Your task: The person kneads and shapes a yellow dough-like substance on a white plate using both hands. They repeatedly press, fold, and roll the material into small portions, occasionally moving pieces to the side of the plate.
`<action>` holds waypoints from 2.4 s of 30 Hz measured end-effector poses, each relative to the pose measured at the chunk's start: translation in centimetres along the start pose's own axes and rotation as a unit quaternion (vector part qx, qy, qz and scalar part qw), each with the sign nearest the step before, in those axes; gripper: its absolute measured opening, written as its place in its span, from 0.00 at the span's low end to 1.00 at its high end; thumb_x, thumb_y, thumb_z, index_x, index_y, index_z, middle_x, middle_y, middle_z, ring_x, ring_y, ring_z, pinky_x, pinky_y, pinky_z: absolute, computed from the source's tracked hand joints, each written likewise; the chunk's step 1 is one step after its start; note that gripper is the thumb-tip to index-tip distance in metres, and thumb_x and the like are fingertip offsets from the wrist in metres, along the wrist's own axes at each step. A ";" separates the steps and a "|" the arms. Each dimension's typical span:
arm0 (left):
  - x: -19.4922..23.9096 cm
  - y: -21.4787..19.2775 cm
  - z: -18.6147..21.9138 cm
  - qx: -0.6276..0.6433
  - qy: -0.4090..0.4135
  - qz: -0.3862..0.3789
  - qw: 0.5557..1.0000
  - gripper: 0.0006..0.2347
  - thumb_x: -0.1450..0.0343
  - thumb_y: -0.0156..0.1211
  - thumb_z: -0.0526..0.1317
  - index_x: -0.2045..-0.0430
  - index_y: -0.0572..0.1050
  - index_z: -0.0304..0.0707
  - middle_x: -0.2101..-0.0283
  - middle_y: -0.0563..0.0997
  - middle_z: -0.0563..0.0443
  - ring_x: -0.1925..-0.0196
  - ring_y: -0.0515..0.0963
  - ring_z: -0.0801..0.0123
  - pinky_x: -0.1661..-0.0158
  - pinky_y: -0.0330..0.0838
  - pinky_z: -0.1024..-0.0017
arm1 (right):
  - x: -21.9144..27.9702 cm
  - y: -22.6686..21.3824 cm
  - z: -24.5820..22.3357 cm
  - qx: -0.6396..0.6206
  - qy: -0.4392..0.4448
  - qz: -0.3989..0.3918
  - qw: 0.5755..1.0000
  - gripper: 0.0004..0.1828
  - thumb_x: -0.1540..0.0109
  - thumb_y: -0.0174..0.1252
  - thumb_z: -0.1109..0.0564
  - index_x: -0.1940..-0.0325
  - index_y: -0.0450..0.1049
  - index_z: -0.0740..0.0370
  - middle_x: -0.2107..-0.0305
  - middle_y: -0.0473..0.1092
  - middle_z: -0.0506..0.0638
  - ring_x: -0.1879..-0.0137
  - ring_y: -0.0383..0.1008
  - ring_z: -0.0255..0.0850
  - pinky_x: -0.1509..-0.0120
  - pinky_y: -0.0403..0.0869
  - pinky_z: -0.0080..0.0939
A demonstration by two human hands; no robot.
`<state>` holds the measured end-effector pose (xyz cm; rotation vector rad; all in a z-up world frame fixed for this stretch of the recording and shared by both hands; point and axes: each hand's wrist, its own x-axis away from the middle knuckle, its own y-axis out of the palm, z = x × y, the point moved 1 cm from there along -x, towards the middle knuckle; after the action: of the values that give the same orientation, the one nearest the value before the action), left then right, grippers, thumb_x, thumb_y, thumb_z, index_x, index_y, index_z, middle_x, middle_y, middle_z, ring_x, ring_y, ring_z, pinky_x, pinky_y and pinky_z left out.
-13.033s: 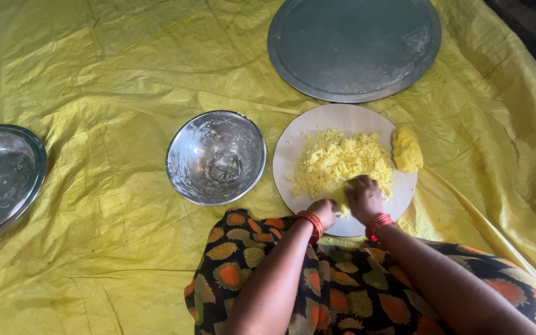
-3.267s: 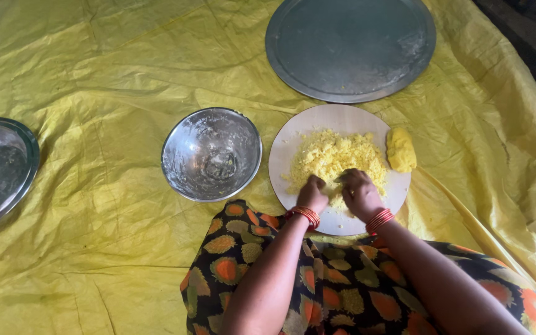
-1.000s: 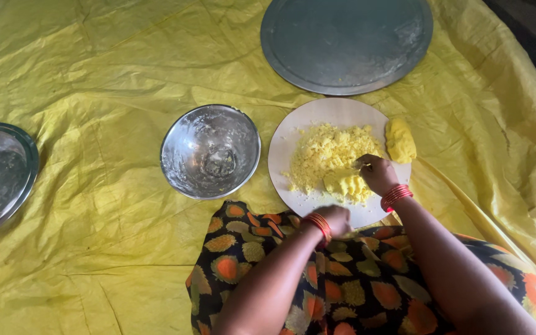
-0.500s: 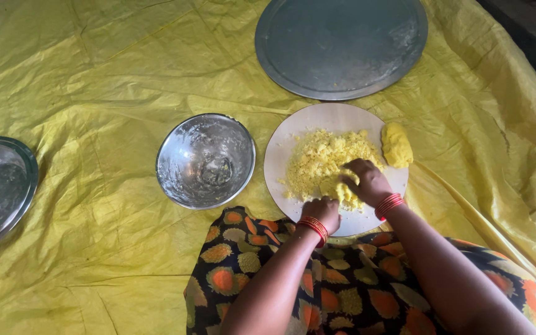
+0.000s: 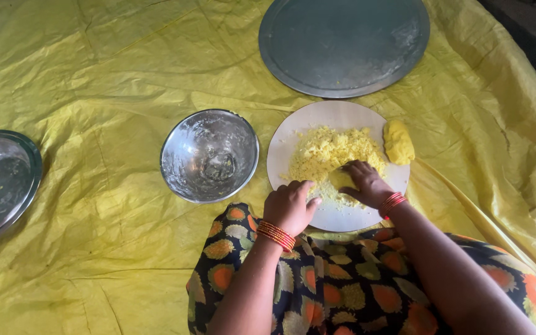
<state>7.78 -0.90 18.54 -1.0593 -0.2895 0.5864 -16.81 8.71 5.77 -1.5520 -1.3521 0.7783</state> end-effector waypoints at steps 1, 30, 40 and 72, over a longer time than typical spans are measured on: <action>0.3 0.0 0.0 -0.004 -0.008 -0.018 1.000 0.17 0.29 0.63 0.49 0.50 0.77 0.41 0.58 0.84 0.46 0.64 0.84 0.59 0.63 0.78 0.63 | 0.3 -0.8 0.1 0.025 -0.010 -0.017 0.999 0.36 0.41 0.63 0.37 0.34 0.65 0.54 0.37 0.64 0.53 0.32 0.64 0.49 0.27 0.64 0.52; -1.4 2.1 0.4 -0.042 -0.045 -0.214 0.975 0.23 0.27 0.56 0.55 0.41 0.70 0.44 0.57 0.83 0.45 0.60 0.84 0.57 0.57 0.78 0.59 | 0.7 1.4 -7.0 0.240 0.003 -0.168 0.956 0.38 0.39 0.58 0.35 0.28 0.57 0.47 0.31 0.54 0.49 0.26 0.50 0.45 0.22 0.48 0.64; -1.8 2.5 0.4 -0.004 -0.002 -0.143 0.990 0.22 0.29 0.60 0.52 0.44 0.73 0.41 0.55 0.83 0.45 0.58 0.84 0.56 0.57 0.77 0.58 | -3.8 5.5 -2.1 0.190 -0.111 0.059 0.974 0.15 0.42 0.59 0.40 0.65 0.76 0.52 0.67 0.73 0.49 0.58 0.75 0.44 0.52 0.72 0.47; -3.1 5.1 -2.8 0.015 -0.099 -0.208 0.973 0.22 0.29 0.58 0.54 0.43 0.72 0.46 0.46 0.80 0.47 0.47 0.81 0.56 0.46 0.74 0.60 | 2.3 2.0 -3.4 0.151 -0.050 -0.229 0.960 0.42 0.38 0.50 0.57 0.21 0.44 0.54 0.26 0.40 0.55 0.20 0.41 0.53 0.21 0.46 0.61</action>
<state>5.01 -2.90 12.88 -0.8770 -0.6573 0.3160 -12.49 10.18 5.46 -0.9231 -1.5117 0.7324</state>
